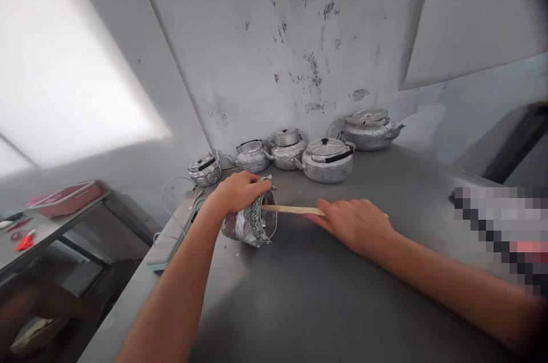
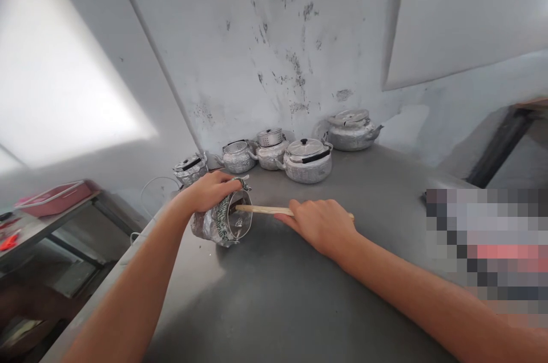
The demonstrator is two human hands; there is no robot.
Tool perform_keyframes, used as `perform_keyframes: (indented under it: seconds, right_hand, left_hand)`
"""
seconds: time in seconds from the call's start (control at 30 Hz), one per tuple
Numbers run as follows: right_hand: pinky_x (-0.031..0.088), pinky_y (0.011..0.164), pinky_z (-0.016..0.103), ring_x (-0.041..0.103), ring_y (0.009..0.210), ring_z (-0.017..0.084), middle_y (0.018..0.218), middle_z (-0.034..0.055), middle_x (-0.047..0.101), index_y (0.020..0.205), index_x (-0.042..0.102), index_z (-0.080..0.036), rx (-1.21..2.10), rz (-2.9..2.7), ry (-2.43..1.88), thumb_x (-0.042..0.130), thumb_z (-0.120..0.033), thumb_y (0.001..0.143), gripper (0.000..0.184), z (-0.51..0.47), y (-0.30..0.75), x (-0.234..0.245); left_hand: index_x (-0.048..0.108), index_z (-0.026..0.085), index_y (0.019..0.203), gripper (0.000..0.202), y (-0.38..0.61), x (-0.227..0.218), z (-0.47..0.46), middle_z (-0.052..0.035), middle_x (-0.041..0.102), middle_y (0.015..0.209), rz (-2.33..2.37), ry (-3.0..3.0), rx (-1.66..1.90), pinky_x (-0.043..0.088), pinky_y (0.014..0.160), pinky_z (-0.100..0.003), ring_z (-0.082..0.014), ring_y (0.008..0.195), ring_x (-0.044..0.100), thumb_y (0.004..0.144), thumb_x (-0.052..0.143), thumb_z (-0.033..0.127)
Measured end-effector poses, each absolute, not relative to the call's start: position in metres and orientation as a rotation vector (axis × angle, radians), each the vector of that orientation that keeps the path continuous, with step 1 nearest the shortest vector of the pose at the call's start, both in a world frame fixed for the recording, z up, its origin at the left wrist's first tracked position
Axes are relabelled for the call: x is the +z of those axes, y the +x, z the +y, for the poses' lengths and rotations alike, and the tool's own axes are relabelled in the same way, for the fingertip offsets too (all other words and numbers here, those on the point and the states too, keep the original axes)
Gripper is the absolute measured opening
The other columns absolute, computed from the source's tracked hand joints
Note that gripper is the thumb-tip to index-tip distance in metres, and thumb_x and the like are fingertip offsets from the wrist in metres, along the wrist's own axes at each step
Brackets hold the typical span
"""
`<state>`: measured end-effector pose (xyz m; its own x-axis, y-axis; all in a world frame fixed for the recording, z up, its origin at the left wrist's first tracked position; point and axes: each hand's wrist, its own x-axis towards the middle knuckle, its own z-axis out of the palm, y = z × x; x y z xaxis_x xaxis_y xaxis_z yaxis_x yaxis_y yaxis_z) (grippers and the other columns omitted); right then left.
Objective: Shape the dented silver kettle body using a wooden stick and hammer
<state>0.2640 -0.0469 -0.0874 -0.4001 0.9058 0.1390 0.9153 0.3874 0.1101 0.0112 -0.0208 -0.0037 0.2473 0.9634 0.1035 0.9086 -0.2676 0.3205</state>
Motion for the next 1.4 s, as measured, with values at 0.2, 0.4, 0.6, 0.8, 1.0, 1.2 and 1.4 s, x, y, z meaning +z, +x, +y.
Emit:
perform_keyframes:
  seconds: [0.2,0.4,0.6,0.8,1.0,1.2,1.4]
  right_hand:
    - [0.042,0.058,0.035,0.073,0.072,0.03,0.079,0.0083,0.075,0.095,0.063,-0.022,-0.263,-2.582,-1.67,0.017,-0.066,0.101,0.064,-0.0462,0.2639,-0.0892]
    - [0.042,0.058,0.034,0.073,0.073,0.03,0.08,0.009,0.074,0.096,0.064,-0.022,-0.241,-2.572,-1.658,0.016,-0.068,0.101,0.067,-0.0454,0.2658,-0.0888]
    - [0.041,0.057,0.035,0.072,0.071,0.031,0.08,0.0096,0.074,0.097,0.065,-0.022,-0.22,-2.57,-1.658,0.017,-0.067,0.101,0.066,-0.047,0.2656,-0.0858]
    - [0.041,0.058,0.032,0.073,0.072,0.028,0.08,0.0089,0.075,0.096,0.063,-0.021,-0.246,-2.564,-1.687,0.018,-0.065,0.102,0.063,-0.0454,0.2662,-0.0851]
    - [0.04,0.057,0.032,0.073,0.071,0.029,0.078,0.0078,0.074,0.095,0.063,-0.021,-0.273,-2.549,-1.695,0.02,-0.064,0.102,0.062,-0.0438,0.266,-0.087]
    - [0.039,0.057,0.033,0.073,0.072,0.03,0.08,0.0089,0.074,0.097,0.064,-0.021,-0.237,-2.562,-1.682,0.022,-0.064,0.102,0.06,-0.0466,0.2658,-0.0857]
    - [0.036,0.056,0.033,0.072,0.071,0.029,0.08,0.0087,0.074,0.095,0.064,-0.022,-0.215,-2.54,-1.649,0.018,-0.067,0.101,0.065,-0.0486,0.2653,-0.0852]
  left_hand:
    - [0.063,0.022,0.064,0.038,0.0125,-0.0033,-0.0213,-0.0027,0.059,0.065,1.777,2.31,0.418,0.038,0.064,-0.029,-0.0218,0.071,0.057,0.089,0.05,0.047]
    - [0.065,0.022,0.067,0.037,0.0119,-0.0036,-0.0204,-0.0025,0.06,0.067,1.766,2.302,0.43,0.039,0.063,-0.029,-0.0223,0.072,0.058,0.089,0.051,0.048]
    - [0.066,0.022,0.069,0.037,0.0123,-0.0036,-0.0202,-0.0029,0.061,0.067,1.756,2.316,0.428,0.039,0.063,-0.029,-0.0232,0.072,0.06,0.089,0.051,0.048]
    - [0.065,0.022,0.067,0.037,0.0124,-0.004,-0.0202,-0.0032,0.061,0.067,1.765,2.313,0.43,0.039,0.063,-0.029,-0.0231,0.072,0.06,0.09,0.051,0.047]
    - [0.065,0.021,0.068,0.037,0.0128,-0.0029,-0.0204,-0.0033,0.06,0.066,1.763,2.309,0.422,0.039,0.063,-0.029,-0.0232,0.073,0.059,0.089,0.051,0.047]
    - [0.065,0.021,0.068,0.038,0.0127,-0.0035,-0.0198,-0.0033,0.06,0.067,1.759,2.321,0.411,0.039,0.064,-0.029,-0.023,0.072,0.059,0.09,0.05,0.048]
    - [0.064,0.022,0.067,0.037,0.0127,-0.0042,-0.0197,-0.0032,0.061,0.067,1.767,2.311,0.424,0.039,0.064,-0.029,-0.0233,0.072,0.059,0.089,0.051,0.049]
